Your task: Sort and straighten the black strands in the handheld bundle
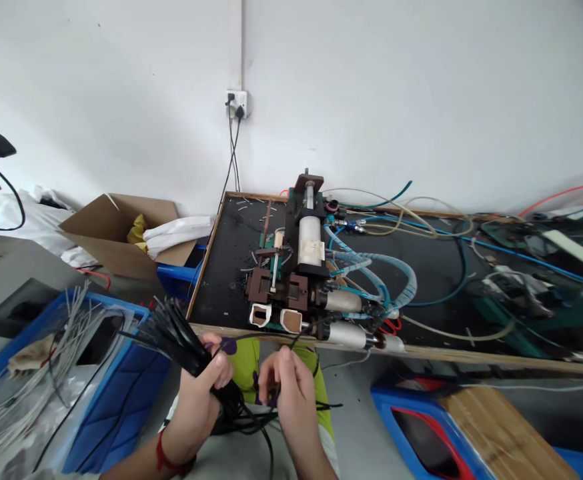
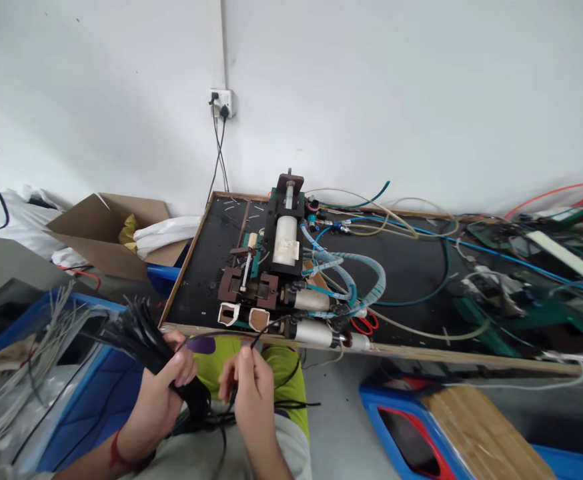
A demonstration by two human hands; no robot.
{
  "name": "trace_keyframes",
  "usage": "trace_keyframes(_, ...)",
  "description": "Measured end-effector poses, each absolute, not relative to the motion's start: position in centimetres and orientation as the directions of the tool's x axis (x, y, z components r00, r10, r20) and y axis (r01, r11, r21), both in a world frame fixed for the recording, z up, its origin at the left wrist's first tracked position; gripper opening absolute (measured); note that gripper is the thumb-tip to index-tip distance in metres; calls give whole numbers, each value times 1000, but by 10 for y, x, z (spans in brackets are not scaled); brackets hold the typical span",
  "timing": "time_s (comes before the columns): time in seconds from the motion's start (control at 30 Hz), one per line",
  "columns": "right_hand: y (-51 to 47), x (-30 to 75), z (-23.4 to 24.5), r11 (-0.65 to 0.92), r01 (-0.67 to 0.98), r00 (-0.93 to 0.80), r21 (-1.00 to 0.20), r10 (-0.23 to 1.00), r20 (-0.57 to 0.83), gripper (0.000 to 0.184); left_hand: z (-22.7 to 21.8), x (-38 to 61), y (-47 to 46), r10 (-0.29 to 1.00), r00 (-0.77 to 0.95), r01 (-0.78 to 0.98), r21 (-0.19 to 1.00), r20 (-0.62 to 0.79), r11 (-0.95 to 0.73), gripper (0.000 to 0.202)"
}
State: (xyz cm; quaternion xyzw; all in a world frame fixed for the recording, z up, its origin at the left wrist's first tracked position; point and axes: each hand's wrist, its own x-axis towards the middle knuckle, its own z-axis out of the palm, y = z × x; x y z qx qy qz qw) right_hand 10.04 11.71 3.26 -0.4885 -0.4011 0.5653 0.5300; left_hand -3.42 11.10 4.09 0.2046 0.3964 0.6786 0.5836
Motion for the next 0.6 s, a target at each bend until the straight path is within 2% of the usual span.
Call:
trace_keyframes(0.03, 116, 99, 34, -126, -179, 8, -976, 992, -129, 59, 42, -35, 111, 953, -235, -638, 770, -191, -2, 28)
trace_keyframes(0.13, 113, 93, 39, -50, 52, -111, -997, 992, -55, 61, 44, -35, 112, 950, -204, -672, 740, -235, 39, 21)
trace_keyframes(0.2, 111, 88, 39, -8, 146, -183, -989, 983, -35, 58, 45, -34, 115, 941, -195, -702, 710, -275, 62, 27)
trace_keyframes(0.3, 109, 83, 36, -8, 192, -245, -981, 968, -56, 55, 48, -37, 121, 931, -184, -772, 632, -316, 62, 40)
trace_keyframes(0.4, 108, 83, 33, -8, 220, -248, -975, 967, -64, 55, 49, -42, 125, 934, -170, -821, 569, -313, 42, 40)
trace_keyframes(0.5, 108, 82, 34, 4, 235, -243, -972, 968, -55, 53, 49, -43, 125, 942, -202, -790, 613, -267, 4, 30)
trace_keyframes(0.6, 110, 81, 35, 44, 263, -271, -964, 962, -30, 49, 48, -38, 123, 946, -207, -704, 710, -249, 33, 26)
